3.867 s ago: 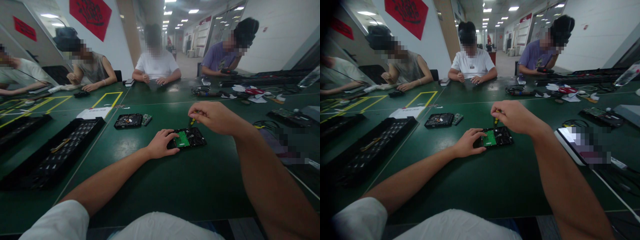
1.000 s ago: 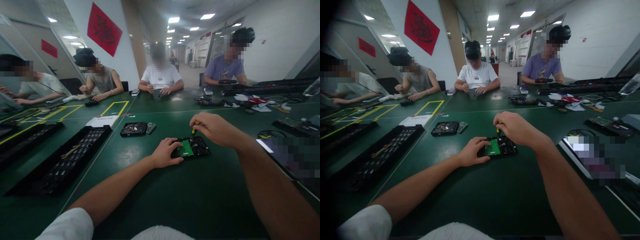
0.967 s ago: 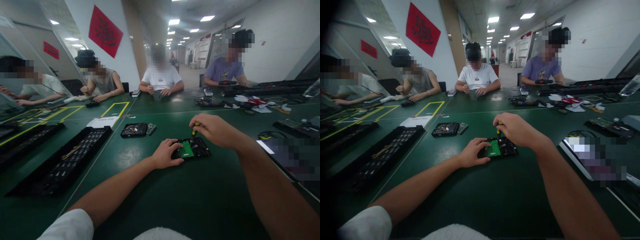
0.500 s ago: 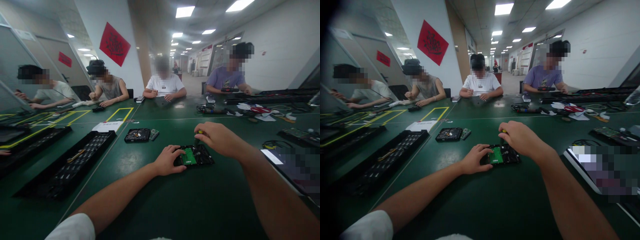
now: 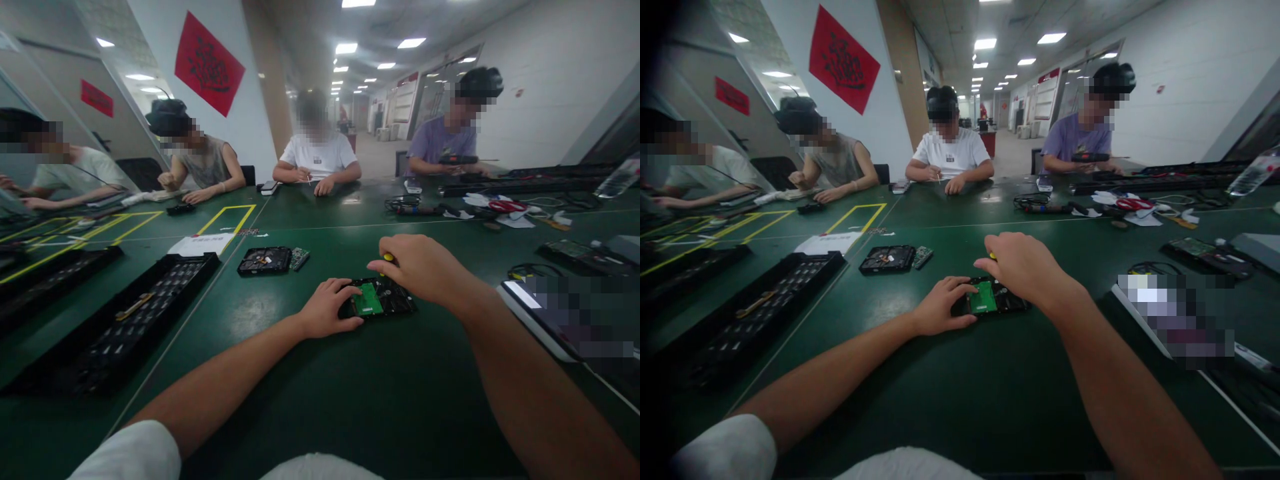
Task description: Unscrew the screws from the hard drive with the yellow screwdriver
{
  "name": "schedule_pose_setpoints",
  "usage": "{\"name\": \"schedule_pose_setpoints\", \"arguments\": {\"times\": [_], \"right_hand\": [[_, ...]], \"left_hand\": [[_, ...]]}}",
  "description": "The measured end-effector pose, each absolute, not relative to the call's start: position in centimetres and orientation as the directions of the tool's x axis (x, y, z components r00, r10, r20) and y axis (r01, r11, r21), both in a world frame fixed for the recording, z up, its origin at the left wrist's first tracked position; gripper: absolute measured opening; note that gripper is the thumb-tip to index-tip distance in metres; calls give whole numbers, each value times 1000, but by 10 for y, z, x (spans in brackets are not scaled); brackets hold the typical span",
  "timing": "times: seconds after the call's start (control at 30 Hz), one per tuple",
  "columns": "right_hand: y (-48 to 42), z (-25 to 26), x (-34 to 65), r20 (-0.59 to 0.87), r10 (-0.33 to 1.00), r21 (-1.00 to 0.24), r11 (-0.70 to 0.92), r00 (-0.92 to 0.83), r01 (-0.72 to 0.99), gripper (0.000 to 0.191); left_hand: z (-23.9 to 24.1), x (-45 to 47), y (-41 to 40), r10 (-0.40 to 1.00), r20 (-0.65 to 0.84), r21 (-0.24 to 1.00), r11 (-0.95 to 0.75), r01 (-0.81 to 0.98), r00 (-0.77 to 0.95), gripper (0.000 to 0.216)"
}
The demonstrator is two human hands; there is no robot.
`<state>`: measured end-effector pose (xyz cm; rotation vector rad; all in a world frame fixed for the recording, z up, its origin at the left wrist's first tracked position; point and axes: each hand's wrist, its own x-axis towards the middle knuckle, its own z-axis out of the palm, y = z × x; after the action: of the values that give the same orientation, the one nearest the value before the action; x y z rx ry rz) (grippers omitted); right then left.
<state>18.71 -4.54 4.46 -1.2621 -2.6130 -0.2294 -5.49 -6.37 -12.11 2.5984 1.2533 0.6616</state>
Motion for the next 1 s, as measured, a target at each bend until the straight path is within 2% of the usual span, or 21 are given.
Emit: {"name": "schedule_pose_setpoints", "arguments": {"times": [0.07, 0.2, 0.27, 0.37, 0.47, 0.7, 0.8, 1.0], "right_hand": [[-42, 42, 190, 273, 689, -66, 709, -671, 702, 15], [-36, 40, 193, 261, 649, -196, 761, -715, 619, 16], [-35, 39, 192, 256, 679, -188, 734, -689, 653, 14], [-34, 37, 189, 262, 726, -129, 679, -636, 723, 23], [-34, 36, 189, 275, 729, -95, 669, -626, 737, 20], [-30, 33, 196, 237, 711, -154, 700, -662, 697, 19], [-28, 28, 192, 220, 710, -195, 704, -669, 683, 24], [-26, 24, 189, 202, 697, -202, 717, -688, 667, 29]], "left_hand": [[-121, -55, -64, 777, 313, 348, -629, 695, 546, 66], [-123, -54, -63, 779, 316, 346, -627, 698, 542, 66], [-123, -55, -63, 779, 320, 349, -626, 697, 540, 66], [-124, -55, -63, 776, 325, 351, -630, 693, 541, 67], [-123, -55, -63, 776, 324, 350, -630, 693, 542, 67], [-122, -56, -63, 780, 312, 351, -626, 697, 543, 69], [-123, -56, -63, 775, 322, 341, -630, 698, 543, 69], [-122, -55, -63, 780, 315, 338, -624, 705, 540, 68]]}}
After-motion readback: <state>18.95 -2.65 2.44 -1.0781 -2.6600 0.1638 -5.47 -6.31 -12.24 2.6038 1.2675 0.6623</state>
